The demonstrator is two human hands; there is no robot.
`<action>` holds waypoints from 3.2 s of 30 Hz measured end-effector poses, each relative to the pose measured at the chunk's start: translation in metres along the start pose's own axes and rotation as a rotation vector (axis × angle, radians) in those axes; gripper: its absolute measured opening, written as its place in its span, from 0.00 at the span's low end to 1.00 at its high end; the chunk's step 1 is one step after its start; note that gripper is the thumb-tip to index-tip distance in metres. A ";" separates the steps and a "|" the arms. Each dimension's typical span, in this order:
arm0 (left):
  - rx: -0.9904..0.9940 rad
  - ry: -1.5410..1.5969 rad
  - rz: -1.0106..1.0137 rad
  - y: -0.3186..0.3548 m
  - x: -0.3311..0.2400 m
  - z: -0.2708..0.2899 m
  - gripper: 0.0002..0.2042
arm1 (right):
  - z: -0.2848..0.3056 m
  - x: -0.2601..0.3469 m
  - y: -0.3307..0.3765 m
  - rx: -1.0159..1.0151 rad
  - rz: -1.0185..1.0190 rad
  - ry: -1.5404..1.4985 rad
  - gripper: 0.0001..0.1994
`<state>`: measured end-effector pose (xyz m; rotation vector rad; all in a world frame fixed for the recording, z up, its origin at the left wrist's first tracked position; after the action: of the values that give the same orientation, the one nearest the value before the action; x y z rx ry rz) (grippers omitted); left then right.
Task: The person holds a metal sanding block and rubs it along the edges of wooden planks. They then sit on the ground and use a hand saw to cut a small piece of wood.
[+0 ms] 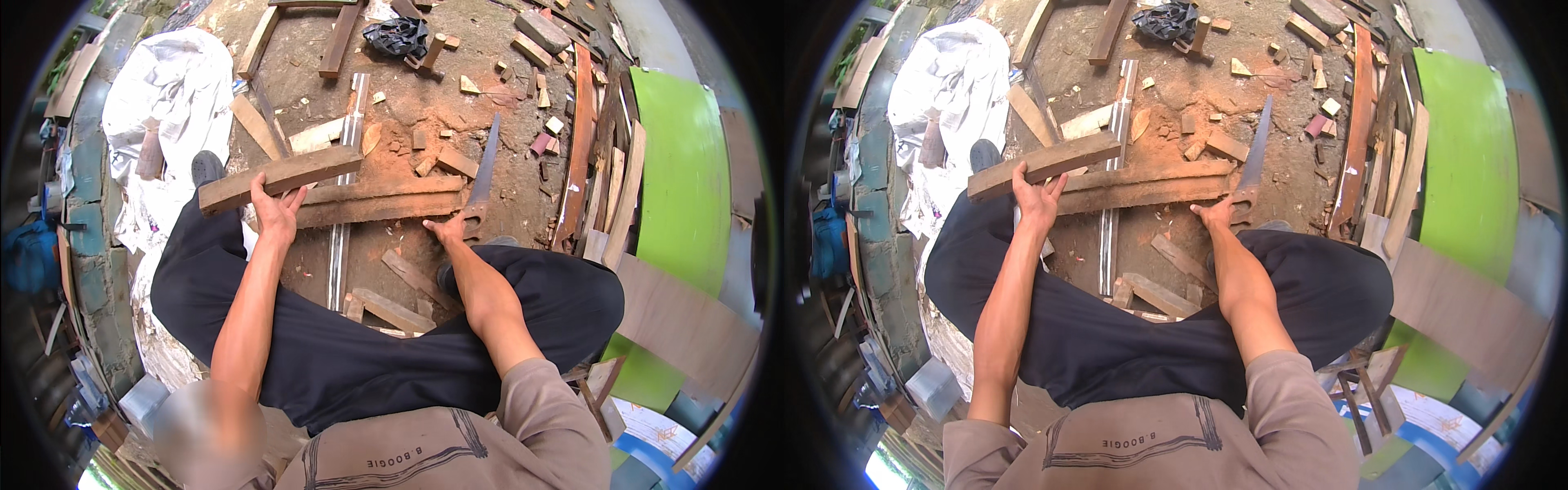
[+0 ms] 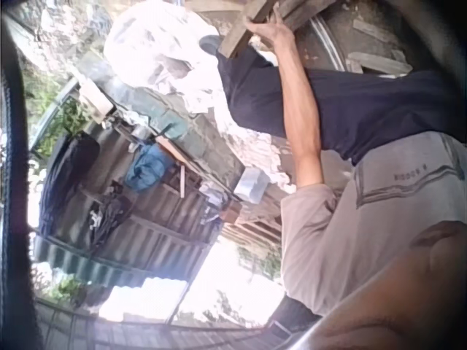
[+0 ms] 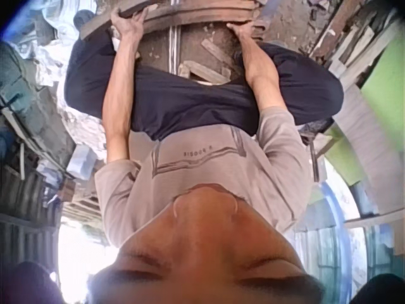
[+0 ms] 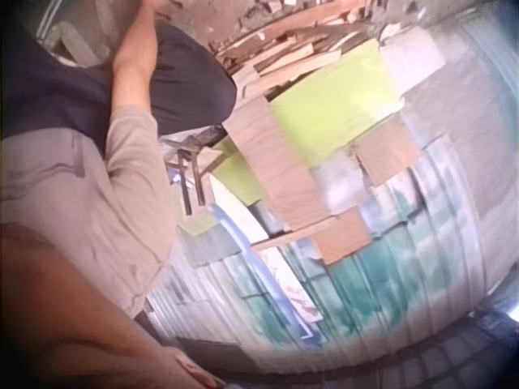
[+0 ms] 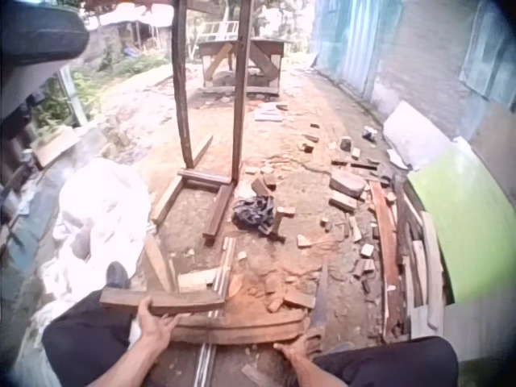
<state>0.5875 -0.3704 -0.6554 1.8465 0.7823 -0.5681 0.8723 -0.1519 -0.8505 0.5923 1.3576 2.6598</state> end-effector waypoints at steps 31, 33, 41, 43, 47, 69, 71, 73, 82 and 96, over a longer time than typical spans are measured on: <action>0.114 -0.008 0.031 -0.001 0.007 0.005 0.30 | 0.012 0.024 0.016 -0.415 0.577 0.371 0.62; 0.126 -0.021 0.025 -0.001 0.006 0.002 0.30 | 0.021 0.042 0.010 -0.380 0.800 0.611 0.62; 0.134 -0.024 -0.004 -0.006 0.004 0.009 0.31 | 0.017 0.128 0.023 -0.097 0.949 1.456 0.66; 0.123 -0.023 -0.009 -0.005 0.004 0.009 0.31 | 0.004 0.122 0.028 -0.097 0.967 1.482 0.65; 0.101 -0.016 -0.015 0.000 -0.004 0.009 0.31 | 0.010 0.120 0.027 -0.067 1.039 1.374 0.58; 0.103 0.040 -0.013 -0.007 0.000 0.012 0.31 | 0.010 0.059 0.029 -0.259 0.986 0.708 0.42; 0.106 0.050 0.007 -0.011 0.004 0.017 0.30 | 0.027 0.047 0.009 -0.395 0.725 0.423 0.29; 0.099 0.049 0.025 -0.014 0.008 0.018 0.30 | 0.049 0.028 -0.012 -0.416 0.413 0.262 0.24; 0.059 -0.019 0.011 0.007 0.023 0.000 0.29 | 0.058 -0.018 -0.017 -0.184 -0.244 0.010 0.35; 0.086 -0.229 0.024 0.051 0.037 0.011 0.32 | 0.069 -0.036 -0.046 0.002 -0.177 0.092 0.25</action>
<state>0.6493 -0.3853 -0.6533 1.8265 0.5901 -0.7921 0.9275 -0.0807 -0.8612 0.3361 1.3659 2.5725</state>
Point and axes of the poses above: each hand's wrist, its own y-axis away from the middle knuckle, its own z-axis out of the back of the hand, x = y × z, the point moved 1 cm from there along -y, towards the middle knuckle, and after that the axes turned 7 degrees about x, right-handed, at the moved point
